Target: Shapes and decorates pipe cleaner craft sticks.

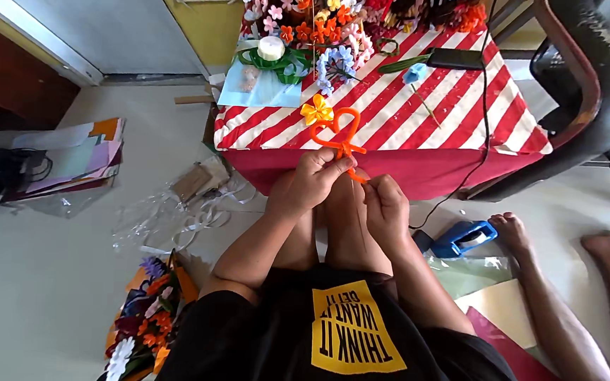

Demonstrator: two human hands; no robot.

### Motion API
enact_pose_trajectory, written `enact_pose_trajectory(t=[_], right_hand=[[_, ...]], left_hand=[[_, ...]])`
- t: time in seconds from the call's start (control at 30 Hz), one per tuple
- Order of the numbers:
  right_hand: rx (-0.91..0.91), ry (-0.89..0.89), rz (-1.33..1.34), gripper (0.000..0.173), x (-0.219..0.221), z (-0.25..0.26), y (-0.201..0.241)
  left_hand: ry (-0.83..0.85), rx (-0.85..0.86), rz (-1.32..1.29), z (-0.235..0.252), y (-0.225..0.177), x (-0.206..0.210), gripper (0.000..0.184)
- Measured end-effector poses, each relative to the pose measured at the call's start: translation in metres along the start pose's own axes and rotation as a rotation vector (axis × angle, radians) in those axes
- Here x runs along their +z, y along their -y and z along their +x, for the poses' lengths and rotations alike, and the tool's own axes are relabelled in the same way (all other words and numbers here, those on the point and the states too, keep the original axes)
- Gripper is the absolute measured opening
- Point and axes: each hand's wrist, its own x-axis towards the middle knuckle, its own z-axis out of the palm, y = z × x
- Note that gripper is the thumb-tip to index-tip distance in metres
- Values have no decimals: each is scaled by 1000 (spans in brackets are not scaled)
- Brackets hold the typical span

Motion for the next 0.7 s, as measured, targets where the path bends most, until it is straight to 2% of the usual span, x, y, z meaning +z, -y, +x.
enact_pose_trajectory(t=[0.1,0.17,0.3,0.43,0.53,0.7], right_hand=[[-60,40,140,21,-6,1,-3],[-47,10,301,13,-3,0,-1],[-85,-18,488,12,2,-4,-2],[-140,16,382,18,3,-5,-6],[-165,55,300,31,6,-3,-5],[-211,-9,234,27,16,-4,-3]], left_hand=[[37,-81,-146,0,-7,-2,18],[48,-98,-217,2,-9,-3,20],[51,-88,-195,5,-12,-6,20],[50,-103,-174,5,-19,-7,20],[51,-108,-149,7,-24,-6,18],[81,-35,-106,12,-29,2,12]])
